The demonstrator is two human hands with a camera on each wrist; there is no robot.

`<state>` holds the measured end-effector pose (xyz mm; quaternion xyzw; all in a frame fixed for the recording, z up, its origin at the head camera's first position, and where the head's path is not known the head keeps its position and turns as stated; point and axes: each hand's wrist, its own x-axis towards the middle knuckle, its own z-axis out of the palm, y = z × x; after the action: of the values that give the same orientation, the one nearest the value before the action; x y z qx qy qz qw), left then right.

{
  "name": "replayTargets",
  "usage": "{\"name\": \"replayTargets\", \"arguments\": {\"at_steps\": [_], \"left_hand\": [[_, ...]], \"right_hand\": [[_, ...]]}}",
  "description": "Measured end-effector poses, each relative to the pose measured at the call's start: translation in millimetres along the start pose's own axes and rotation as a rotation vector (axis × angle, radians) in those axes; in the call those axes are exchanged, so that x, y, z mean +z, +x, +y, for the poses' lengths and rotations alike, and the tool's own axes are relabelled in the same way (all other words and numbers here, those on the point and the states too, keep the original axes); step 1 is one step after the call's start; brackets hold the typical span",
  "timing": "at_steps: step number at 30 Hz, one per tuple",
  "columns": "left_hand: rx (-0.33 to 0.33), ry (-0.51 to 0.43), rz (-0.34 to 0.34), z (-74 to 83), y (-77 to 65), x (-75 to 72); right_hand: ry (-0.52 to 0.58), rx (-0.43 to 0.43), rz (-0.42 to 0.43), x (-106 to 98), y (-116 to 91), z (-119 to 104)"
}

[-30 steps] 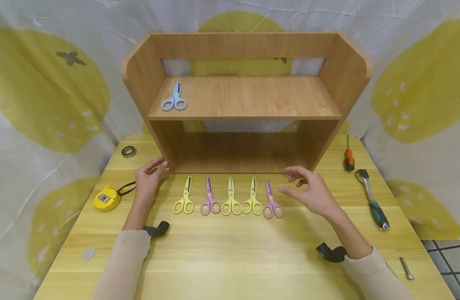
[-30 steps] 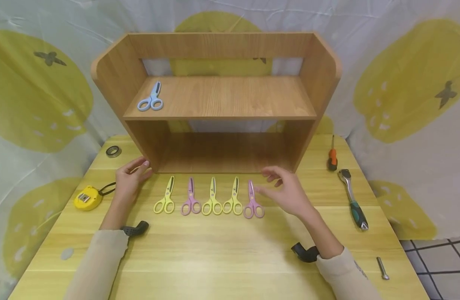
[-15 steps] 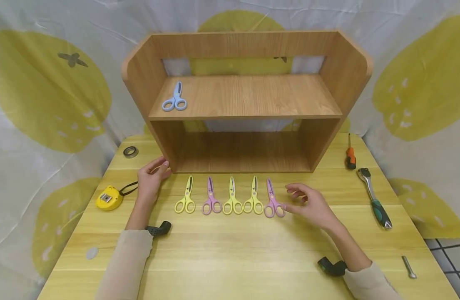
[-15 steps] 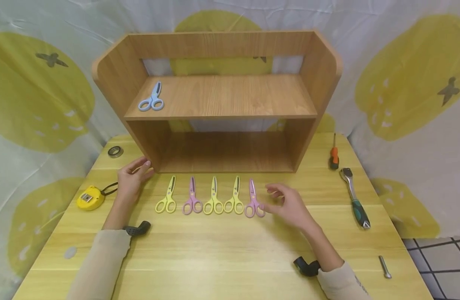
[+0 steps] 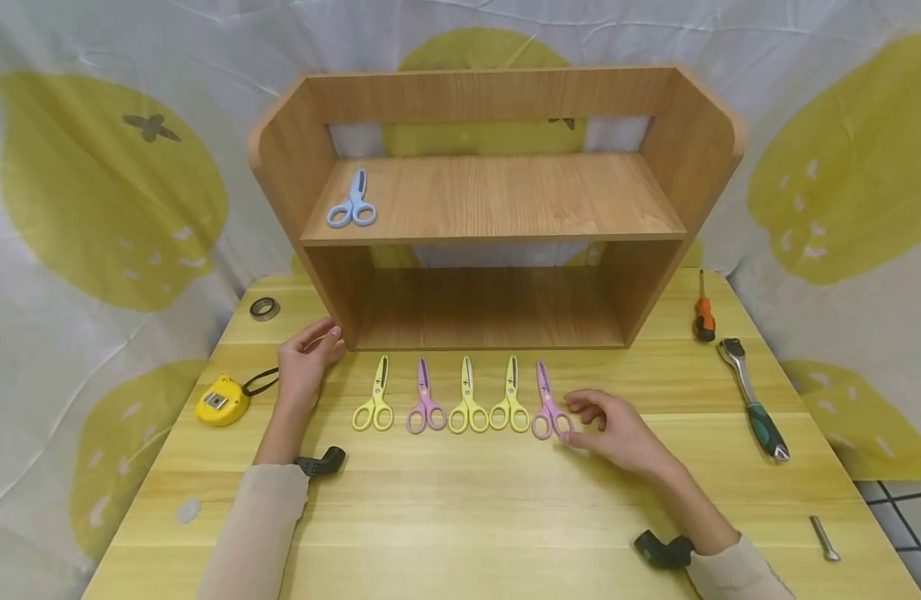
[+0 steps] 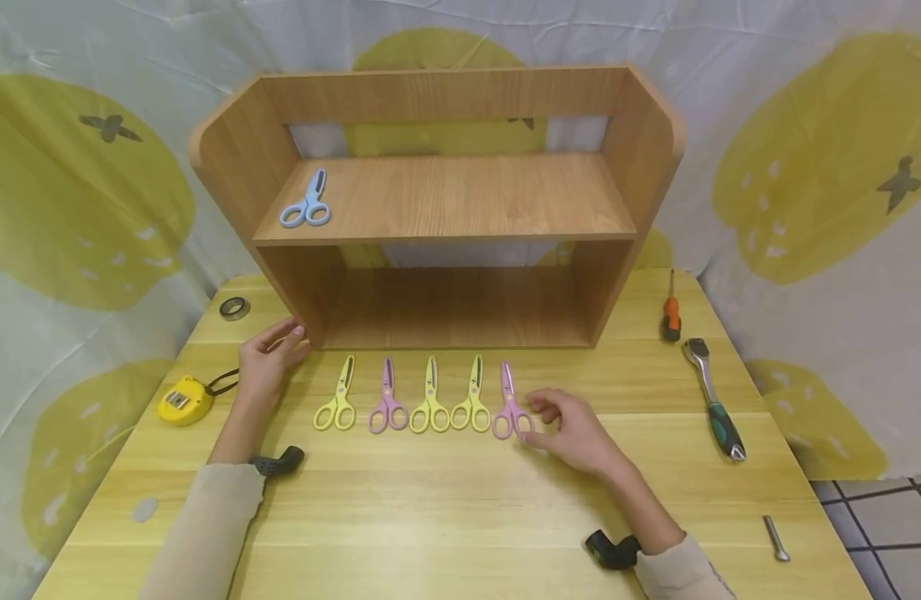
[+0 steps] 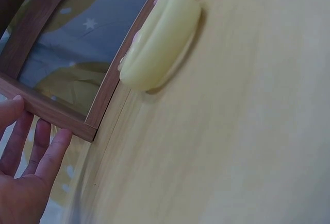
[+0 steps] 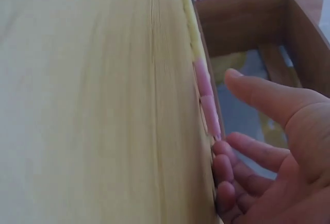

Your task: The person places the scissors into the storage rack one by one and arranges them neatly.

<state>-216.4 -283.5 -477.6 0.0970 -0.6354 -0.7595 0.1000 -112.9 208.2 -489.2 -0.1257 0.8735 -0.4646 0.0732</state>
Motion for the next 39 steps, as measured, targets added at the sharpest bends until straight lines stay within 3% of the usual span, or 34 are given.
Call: {"name": "replayTargets", "arguments": {"at_steps": [7,16,24,39], "left_hand": [[-0.010,-0.010,-0.013,10.8,-8.3,3.9],[0.005,-0.014,0.006,-4.2,0.2,-2.2],[0.036,-0.007,0.006,-8.3,1.2,-1.1],[0.006,-0.011,-0.004,-5.8,2.0,-2.5]], "right_hand": [[-0.043,-0.006,0.003,7,0,1],[-0.122,-0.040,0.021,12,2,0],[-0.172,0.027,0.060,14,2,-5],[0.026,0.161,0.068,2,1,-16]]}}
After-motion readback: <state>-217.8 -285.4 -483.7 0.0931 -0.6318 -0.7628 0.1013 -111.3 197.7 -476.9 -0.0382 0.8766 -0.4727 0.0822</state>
